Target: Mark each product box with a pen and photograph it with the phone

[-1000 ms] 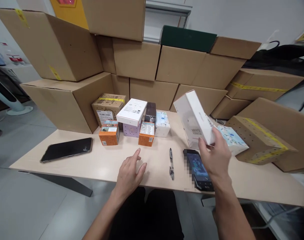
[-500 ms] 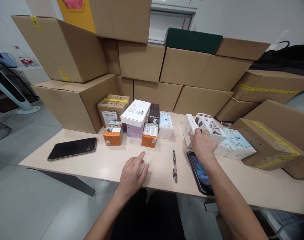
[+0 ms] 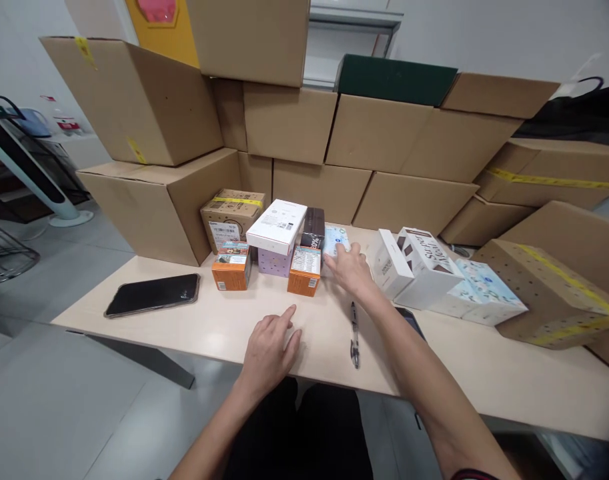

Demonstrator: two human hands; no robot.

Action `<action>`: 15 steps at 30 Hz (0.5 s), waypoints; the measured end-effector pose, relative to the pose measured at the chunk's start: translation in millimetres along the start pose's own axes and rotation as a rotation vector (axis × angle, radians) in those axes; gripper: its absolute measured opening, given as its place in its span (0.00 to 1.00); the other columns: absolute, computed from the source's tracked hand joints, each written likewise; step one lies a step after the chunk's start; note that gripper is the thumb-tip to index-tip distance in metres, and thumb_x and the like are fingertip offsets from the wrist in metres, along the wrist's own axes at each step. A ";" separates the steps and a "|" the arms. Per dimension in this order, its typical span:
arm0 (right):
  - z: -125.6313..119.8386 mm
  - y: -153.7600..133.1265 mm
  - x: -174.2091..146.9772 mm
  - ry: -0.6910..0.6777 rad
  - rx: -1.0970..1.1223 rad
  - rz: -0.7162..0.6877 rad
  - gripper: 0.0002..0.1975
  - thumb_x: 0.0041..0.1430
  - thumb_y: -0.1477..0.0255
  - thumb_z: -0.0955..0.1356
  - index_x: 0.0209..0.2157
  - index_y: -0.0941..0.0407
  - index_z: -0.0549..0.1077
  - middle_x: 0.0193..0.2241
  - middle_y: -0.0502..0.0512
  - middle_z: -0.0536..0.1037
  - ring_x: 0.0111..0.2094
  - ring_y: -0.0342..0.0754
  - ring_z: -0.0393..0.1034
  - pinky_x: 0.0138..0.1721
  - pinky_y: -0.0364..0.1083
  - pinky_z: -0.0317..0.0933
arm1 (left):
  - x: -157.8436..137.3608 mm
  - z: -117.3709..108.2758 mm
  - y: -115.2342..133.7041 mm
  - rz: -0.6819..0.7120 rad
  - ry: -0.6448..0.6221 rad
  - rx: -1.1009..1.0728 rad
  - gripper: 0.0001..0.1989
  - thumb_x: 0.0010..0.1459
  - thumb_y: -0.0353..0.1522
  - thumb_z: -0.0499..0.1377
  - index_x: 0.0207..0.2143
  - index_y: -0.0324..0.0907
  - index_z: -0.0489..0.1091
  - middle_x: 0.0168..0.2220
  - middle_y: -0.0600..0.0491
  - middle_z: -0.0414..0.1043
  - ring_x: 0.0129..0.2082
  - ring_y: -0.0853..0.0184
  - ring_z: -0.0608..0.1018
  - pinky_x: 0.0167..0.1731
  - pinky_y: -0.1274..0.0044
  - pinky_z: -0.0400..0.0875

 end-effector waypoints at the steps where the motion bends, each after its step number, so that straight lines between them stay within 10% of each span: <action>1: 2.0 -1.5 1.7 -0.005 0.016 0.005 0.28 0.69 0.55 0.55 0.55 0.63 0.65 0.48 0.70 0.66 0.46 0.58 0.70 0.42 0.53 0.63 | 0.1 -0.4 -0.2 -0.002 0.005 -0.004 0.23 0.65 0.33 0.55 0.61 0.41 0.59 0.38 0.49 0.76 0.40 0.61 0.77 0.43 0.68 0.73; 8: 1.3 12.0 10.8 -0.014 0.134 0.043 0.30 0.66 0.58 0.54 0.54 0.71 0.62 0.44 0.65 0.69 0.41 0.50 0.72 0.43 0.51 0.63 | 0.6 -1.6 -2.0 -0.009 0.009 -0.029 0.22 0.65 0.32 0.55 0.60 0.41 0.60 0.38 0.49 0.76 0.40 0.62 0.77 0.43 0.68 0.74; 15: -42.3 56.2 -29.2 0.077 0.246 0.101 0.23 0.60 0.64 0.61 0.56 0.57 0.65 0.47 0.63 0.73 0.41 0.52 0.72 0.44 0.51 0.66 | 0.1 -1.7 -4.7 -0.074 0.015 -0.134 0.21 0.64 0.32 0.56 0.59 0.43 0.62 0.39 0.50 0.76 0.41 0.62 0.77 0.45 0.67 0.73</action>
Point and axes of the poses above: each hand's wrist, its own x-axis towards the middle knuckle, its own z-axis out of the palm, y = z × x, the point moved 4 cm from there along x, towards the middle knuckle
